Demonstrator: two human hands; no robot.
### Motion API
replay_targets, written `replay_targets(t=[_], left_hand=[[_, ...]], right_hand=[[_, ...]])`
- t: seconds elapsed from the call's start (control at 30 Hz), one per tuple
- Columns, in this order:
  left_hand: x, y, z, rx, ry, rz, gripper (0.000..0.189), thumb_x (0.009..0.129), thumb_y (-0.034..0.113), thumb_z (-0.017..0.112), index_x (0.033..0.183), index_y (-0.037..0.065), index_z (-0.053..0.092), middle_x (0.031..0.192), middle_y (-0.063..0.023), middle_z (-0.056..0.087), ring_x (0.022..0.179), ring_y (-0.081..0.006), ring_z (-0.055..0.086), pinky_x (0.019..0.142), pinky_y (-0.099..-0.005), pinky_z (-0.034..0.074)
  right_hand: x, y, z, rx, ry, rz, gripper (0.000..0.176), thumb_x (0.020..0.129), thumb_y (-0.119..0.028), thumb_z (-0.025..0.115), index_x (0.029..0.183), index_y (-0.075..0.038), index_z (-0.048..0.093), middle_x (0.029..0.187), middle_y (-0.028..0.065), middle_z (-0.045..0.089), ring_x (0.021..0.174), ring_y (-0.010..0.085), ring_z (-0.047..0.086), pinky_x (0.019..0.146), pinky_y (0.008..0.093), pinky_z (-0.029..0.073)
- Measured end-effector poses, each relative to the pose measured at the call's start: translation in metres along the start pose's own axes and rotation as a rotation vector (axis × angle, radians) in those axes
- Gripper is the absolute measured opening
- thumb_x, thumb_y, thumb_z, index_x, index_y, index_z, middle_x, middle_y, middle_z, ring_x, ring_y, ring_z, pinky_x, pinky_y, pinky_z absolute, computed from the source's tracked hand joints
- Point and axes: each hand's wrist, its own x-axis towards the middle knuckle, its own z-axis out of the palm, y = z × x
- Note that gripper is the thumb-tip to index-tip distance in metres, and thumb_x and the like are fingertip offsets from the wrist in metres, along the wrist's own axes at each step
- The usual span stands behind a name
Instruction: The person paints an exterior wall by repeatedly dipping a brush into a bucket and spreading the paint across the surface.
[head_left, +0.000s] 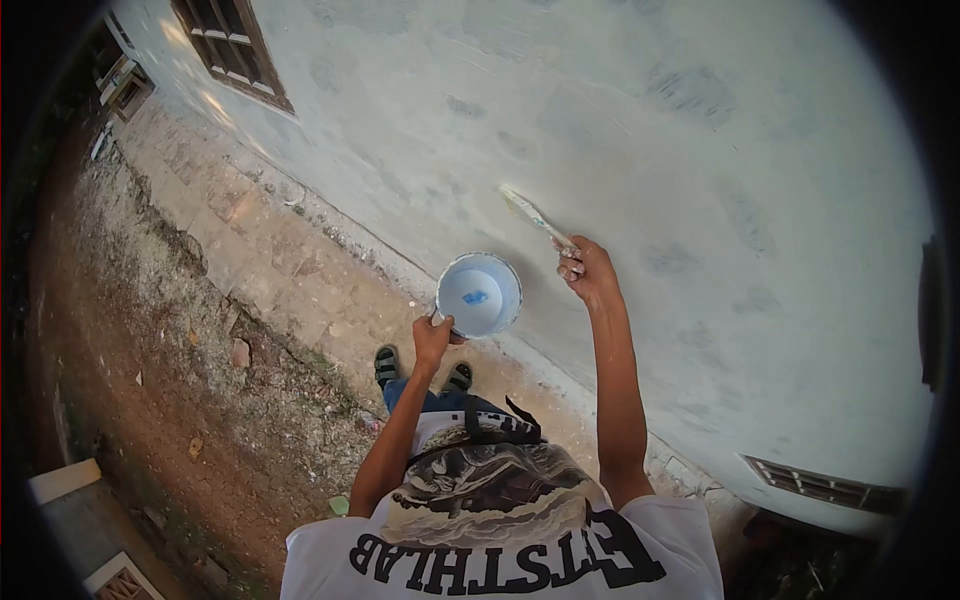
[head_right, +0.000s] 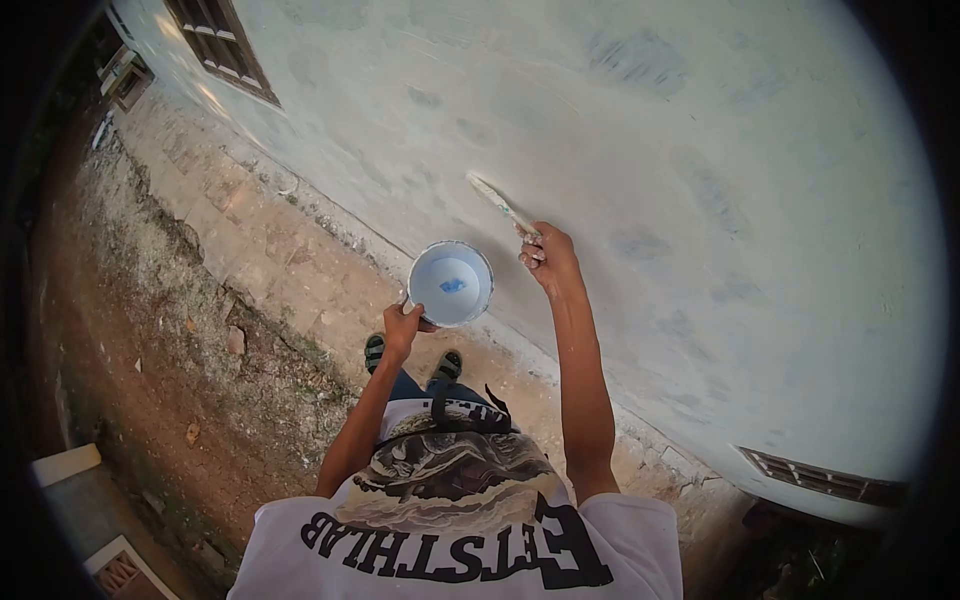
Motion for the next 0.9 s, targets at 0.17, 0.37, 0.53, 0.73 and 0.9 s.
replay_targets(t=[0.17, 0.37, 0.53, 0.73, 0.9], left_hand=[[0.023, -0.001, 0.007, -0.006, 0.002, 0.033, 0.031, 0.084, 0.001, 0.059, 0.099, -0.024, 0.05, 0.065, -0.0235, 0.063, 0.049, -0.0263, 0.065, 0.043, -0.0314, 0.056], [0.042, 0.002, 0.0, -0.031, -0.009, 0.005, 0.03, 0.084, 0.002, 0.059, 0.097, -0.024, 0.05, 0.065, -0.0233, 0.063, 0.049, -0.0266, 0.065, 0.042, -0.0321, 0.056], [0.046, 0.005, -0.022, 0.026, -0.05, -0.03, 0.035, 0.086, 0.002, 0.056, 0.108, -0.023, 0.045, 0.067, -0.0232, 0.063, 0.051, -0.0286, 0.066, 0.046, -0.0325, 0.058], [0.049, 0.021, -0.043, 0.042, -0.029, -0.043, 0.033, 0.085, 0.001, 0.058, 0.102, -0.024, 0.047, 0.066, -0.0239, 0.063, 0.05, -0.0285, 0.065, 0.044, -0.0327, 0.057], [0.06, 0.026, -0.061, 0.066, -0.062, -0.052, 0.033, 0.085, 0.001, 0.056, 0.105, -0.024, 0.045, 0.067, -0.024, 0.063, 0.05, -0.0285, 0.066, 0.046, -0.0327, 0.058]], right_hand=[[-0.059, -0.022, -0.006, 0.107, 0.013, -0.021, 0.026, 0.094, -0.015, 0.045, 0.095, 0.008, 0.055, 0.054, -0.006, 0.033, 0.038, 0.0041, 0.025, 0.038, 0.0216, 0.025], [-0.096, 0.015, 0.008, 0.088, 0.122, -0.076, 0.024, 0.095, -0.019, 0.044, 0.095, 0.003, 0.056, 0.052, -0.0078, 0.033, 0.036, 0.0026, 0.025, 0.035, 0.0202, 0.024], [-0.025, 0.057, 0.026, 0.148, 0.106, 0.033, 0.023, 0.094, -0.016, 0.043, 0.093, 0.004, 0.054, 0.053, -0.0062, 0.033, 0.037, 0.0048, 0.025, 0.037, 0.0223, 0.025], [0.014, 0.047, 0.049, 0.258, 0.193, -0.013, 0.024, 0.094, -0.012, 0.041, 0.091, 0.01, 0.052, 0.055, -0.0047, 0.033, 0.038, 0.0061, 0.026, 0.038, 0.0227, 0.026], [-0.071, -0.001, 0.046, 0.27, 0.118, -0.154, 0.029, 0.095, -0.015, 0.041, 0.099, 0.011, 0.053, 0.054, -0.006, 0.032, 0.038, 0.0061, 0.025, 0.039, 0.0231, 0.025]])
